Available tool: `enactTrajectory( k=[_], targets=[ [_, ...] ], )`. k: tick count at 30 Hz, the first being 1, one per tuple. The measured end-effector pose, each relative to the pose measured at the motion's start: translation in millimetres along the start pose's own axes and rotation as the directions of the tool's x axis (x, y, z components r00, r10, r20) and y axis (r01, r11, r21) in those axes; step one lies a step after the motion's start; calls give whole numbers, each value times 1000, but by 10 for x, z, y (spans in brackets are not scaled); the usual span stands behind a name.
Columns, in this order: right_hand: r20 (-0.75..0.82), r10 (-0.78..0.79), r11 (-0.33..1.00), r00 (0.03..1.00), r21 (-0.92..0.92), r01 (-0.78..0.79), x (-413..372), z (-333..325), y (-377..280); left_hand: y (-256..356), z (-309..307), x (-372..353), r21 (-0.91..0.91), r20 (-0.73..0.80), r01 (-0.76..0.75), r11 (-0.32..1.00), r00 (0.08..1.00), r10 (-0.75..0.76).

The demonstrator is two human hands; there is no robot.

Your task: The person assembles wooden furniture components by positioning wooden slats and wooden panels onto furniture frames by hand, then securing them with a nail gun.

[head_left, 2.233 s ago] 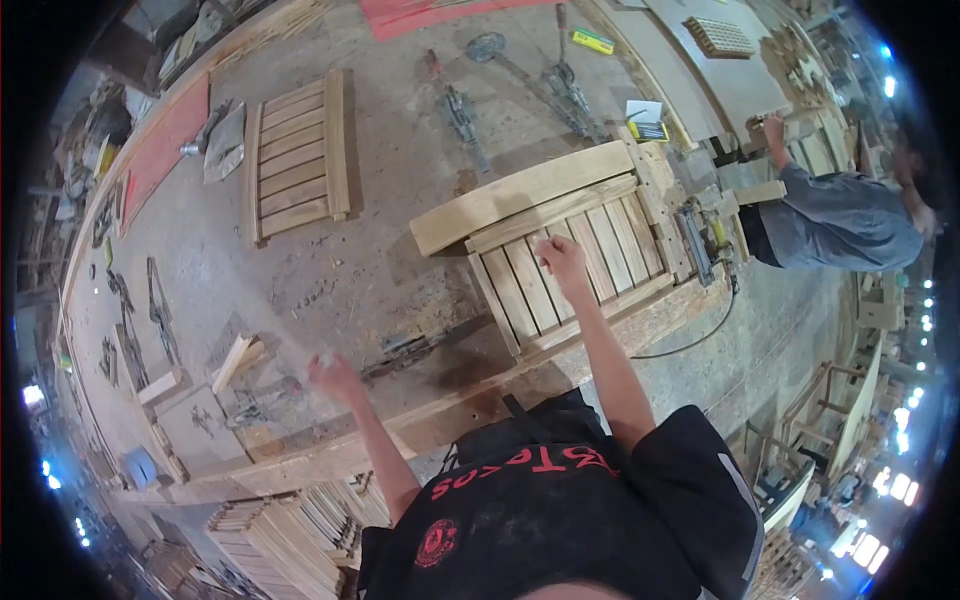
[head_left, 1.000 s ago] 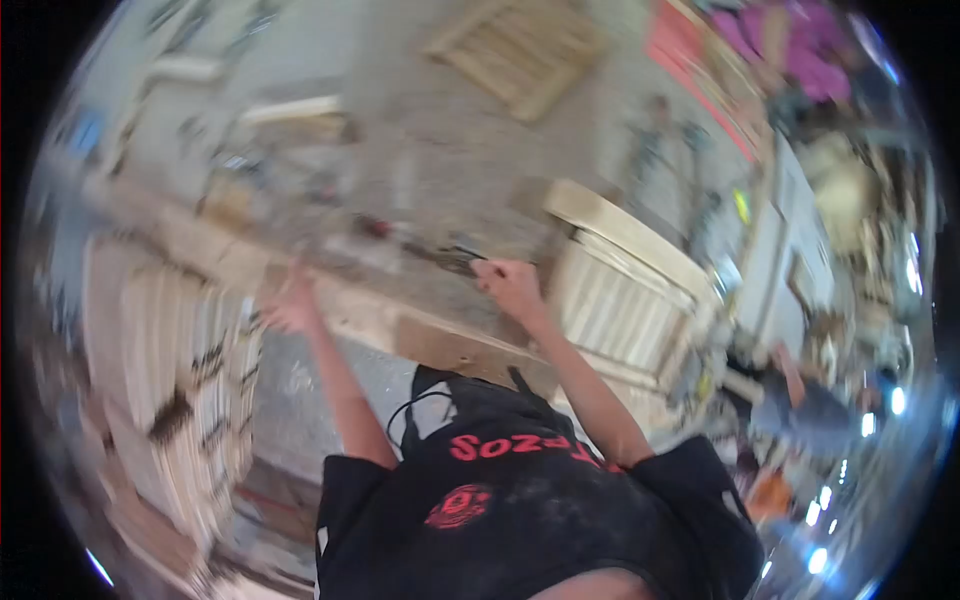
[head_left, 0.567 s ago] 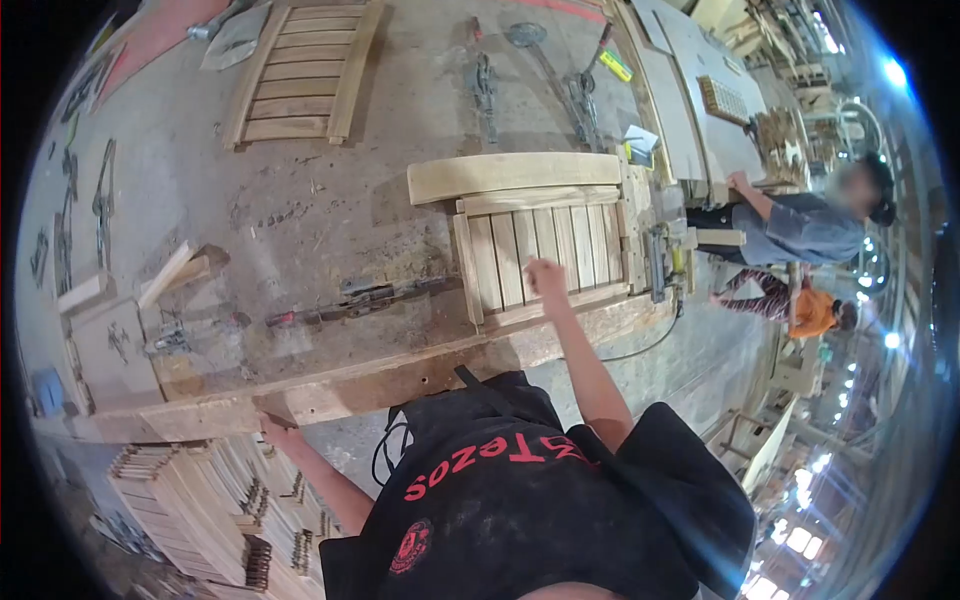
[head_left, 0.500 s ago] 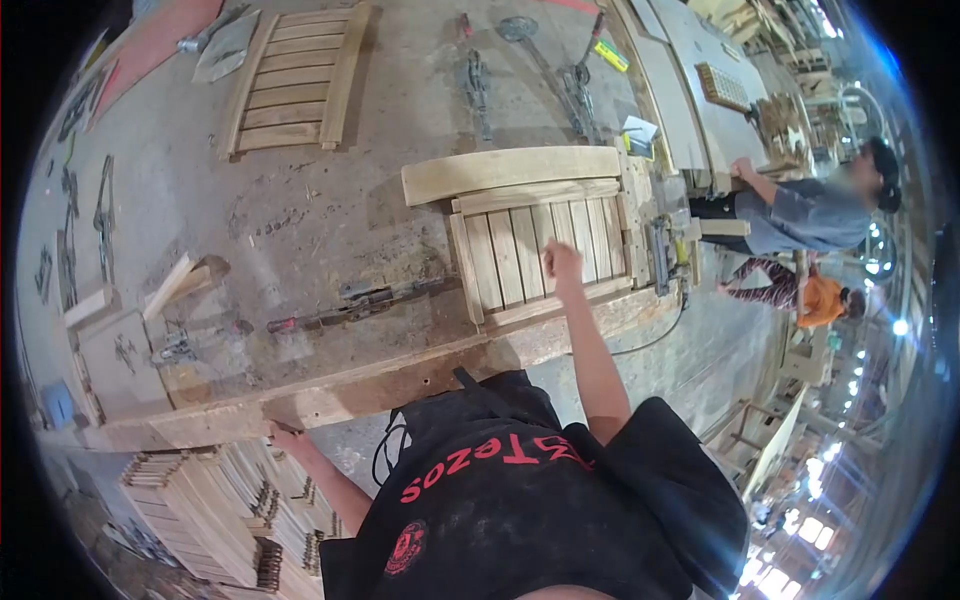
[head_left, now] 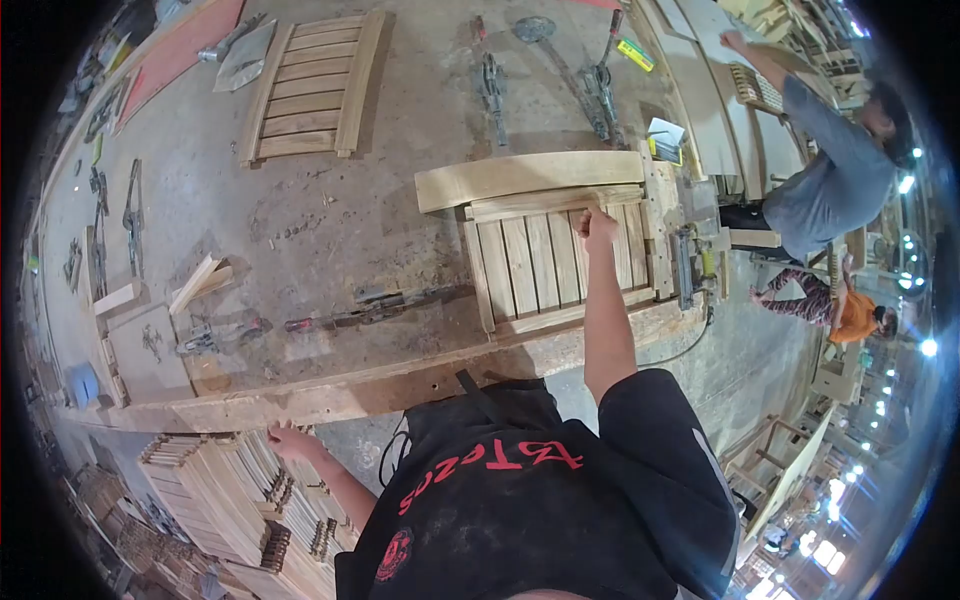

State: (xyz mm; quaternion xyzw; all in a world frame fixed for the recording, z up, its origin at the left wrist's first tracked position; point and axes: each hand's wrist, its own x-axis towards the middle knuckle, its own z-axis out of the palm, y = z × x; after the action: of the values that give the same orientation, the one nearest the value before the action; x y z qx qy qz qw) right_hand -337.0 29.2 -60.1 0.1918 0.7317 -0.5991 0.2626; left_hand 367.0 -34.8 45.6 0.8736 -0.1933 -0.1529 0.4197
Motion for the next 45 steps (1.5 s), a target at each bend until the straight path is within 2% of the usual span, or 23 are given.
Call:
enactTrajectory(
  k=[2, 4, 7, 11, 12, 15, 18, 22, 26, 29, 30, 33, 34, 36, 38, 40, 43, 45],
  targets=[
    [5, 21, 1000, 1000, -14, -21, -28, -53, -21, -21, 90, 28, -117, 30, 52, 992, 998, -49],
    [35, -49, 993, 998, -107, 52, -28, -44, 9, -74, 149, 88, -215, 76, 95, 972, 994, -80],
    [23, -81, 984, 996, -154, 84, 90, 16, 70, -118, 200, -24, -217, 146, 41, 975, 989, -9],
    [16, -92, 982, 996, -164, 93, -72, 52, -18, -43, 266, -281, -173, 197, 65, 983, 980, -31],
    [12, -162, 961, 987, -226, 160, -88, 53, -2, -54, 299, -337, -178, 218, 66, 982, 976, -26],
    [85, -178, 935, 980, -297, 195, -105, 31, -9, -7, 419, -503, -199, 282, 87, 976, 959, -28],
    [79, -171, 915, 982, -356, 188, -99, 47, 18, 161, 564, -777, -209, 367, 94, 973, 930, -11],
    [118, -200, 867, 973, -442, 232, 21, 64, 132, 339, 707, -1164, -258, 478, 35, 966, 873, 96],
    [152, -194, 814, 969, -526, 246, 101, 52, 166, 435, 767, -1506, -281, 500, 30, 959, 858, 120],
    [337, -129, 711, 933, -624, 324, -161, -7, -118, 450, 766, -1628, -232, 485, 6, 973, 868, 110],
    [440, -124, 693, 890, -603, 395, -219, -75, -174, 420, 771, -1606, -205, 481, 2, 979, 871, 99],
    [595, -176, 842, 784, -322, 433, -135, -254, -105, 331, 816, -1573, -187, 441, 18, 982, 895, 68],
    [584, -215, 885, 783, -223, 409, -131, -355, -48, 318, 837, -1532, -188, 427, 21, 982, 902, 62],
    [491, -358, 877, 794, -113, 466, -149, -620, 82, 309, 922, -1435, -190, 376, 2, 982, 924, 71],
    [471, -208, 971, 857, -6, 239, -441, -1030, -60, 131, 1060, -1177, -170, 351, -26, 985, 933, 85],
    [448, -216, 974, 867, 154, 163, -570, -1401, 54, -169, 1189, -724, -123, 348, -57, 991, 933, 97],
    [378, -113, 991, 919, 106, 79, -793, -1791, 147, -16, 1243, -573, 118, 379, -11, 993, 925, -34],
    [321, -56, 997, 945, -36, 71, -909, -1896, 223, -29, 1389, -391, 2, 421, 144, 990, 898, -131]
  ],
)
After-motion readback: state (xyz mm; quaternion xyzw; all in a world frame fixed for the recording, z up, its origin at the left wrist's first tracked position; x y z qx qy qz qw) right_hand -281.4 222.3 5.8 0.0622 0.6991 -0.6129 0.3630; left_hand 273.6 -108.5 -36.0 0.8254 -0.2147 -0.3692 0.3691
